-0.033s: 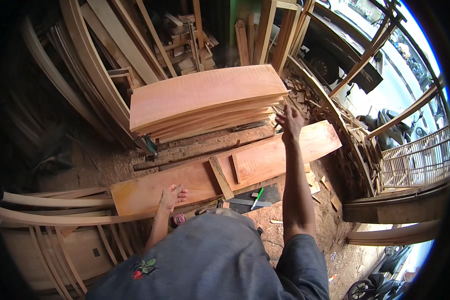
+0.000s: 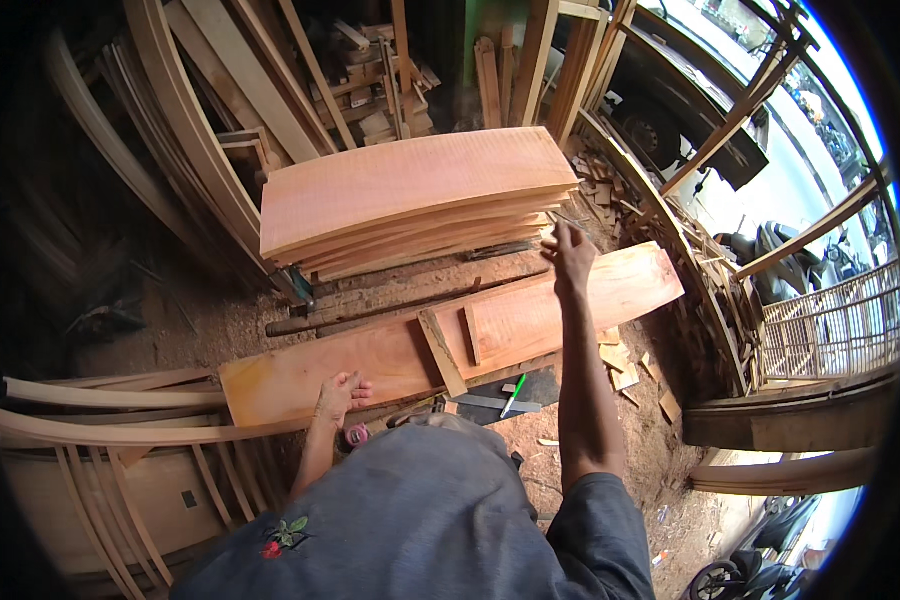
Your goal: The person repeatedly cuts wooden planks using a handheld circular saw, then stacks the cut pieces. The person positions each plank, makes a straight cut, and places the finished piece onto a growing stack.
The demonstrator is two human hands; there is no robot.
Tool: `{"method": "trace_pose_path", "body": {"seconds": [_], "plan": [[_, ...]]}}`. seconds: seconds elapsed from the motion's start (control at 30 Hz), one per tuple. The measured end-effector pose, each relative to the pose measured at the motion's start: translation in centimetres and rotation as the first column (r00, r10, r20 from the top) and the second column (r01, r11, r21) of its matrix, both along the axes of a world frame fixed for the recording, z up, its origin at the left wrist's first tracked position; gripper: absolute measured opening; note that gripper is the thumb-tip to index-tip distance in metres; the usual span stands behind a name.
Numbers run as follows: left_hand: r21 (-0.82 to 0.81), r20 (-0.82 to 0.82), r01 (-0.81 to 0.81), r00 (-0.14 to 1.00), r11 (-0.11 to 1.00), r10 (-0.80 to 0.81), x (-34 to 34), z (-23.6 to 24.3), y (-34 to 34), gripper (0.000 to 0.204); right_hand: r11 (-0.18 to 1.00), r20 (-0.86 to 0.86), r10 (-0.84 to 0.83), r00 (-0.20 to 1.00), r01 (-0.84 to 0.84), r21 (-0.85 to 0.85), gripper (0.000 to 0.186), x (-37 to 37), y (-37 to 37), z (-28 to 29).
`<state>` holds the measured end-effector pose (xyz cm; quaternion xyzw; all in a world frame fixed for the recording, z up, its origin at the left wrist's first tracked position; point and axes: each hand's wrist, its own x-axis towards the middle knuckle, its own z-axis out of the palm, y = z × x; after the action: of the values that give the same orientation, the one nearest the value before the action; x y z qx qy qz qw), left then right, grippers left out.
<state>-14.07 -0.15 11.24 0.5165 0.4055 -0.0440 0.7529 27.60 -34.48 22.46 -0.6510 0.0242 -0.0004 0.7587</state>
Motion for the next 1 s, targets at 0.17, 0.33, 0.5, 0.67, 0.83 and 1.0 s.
{"method": "trace_pose_path", "body": {"seconds": [0.17,0.33,0.5,0.67,0.83,1.0], "plan": [[0.043,-0.159,-0.159,0.974,0.986,0.164,-6.6,-3.0,2.6,0.034,0.564,-0.120,0.224,0.967,-0.229,-0.794,0.091,-11.7,7.7,-12.1],[0.138,-0.243,-0.227,0.936,0.964,0.255,-10.2,-3.2,4.8,0.039,0.010,-0.355,0.434,0.828,-0.399,-0.917,0.091,-22.8,10.0,-16.2],[0.100,-0.219,-0.234,0.943,0.967,0.251,-11.0,-3.1,4.5,0.038,0.250,-0.177,0.416,0.892,-0.299,-0.921,0.038,-22.9,9.4,-18.2],[0.011,-0.291,-0.188,0.939,0.982,0.183,-10.6,-3.5,2.4,0.040,0.277,-0.107,0.385,0.917,-0.225,-0.934,0.037,-22.9,7.8,-18.6],[-0.036,-0.308,-0.178,0.938,0.983,0.159,-10.1,-4.8,1.5,0.050,0.272,-0.138,0.341,0.930,-0.238,-0.933,0.052,-25.5,1.6,-17.8],[-0.102,-0.338,-0.186,0.930,0.977,0.142,-11.3,-9.3,3.4,0.057,0.576,-0.195,-0.180,0.964,-0.057,-0.815,0.058,-29.2,-5.9,-20.3]]}}
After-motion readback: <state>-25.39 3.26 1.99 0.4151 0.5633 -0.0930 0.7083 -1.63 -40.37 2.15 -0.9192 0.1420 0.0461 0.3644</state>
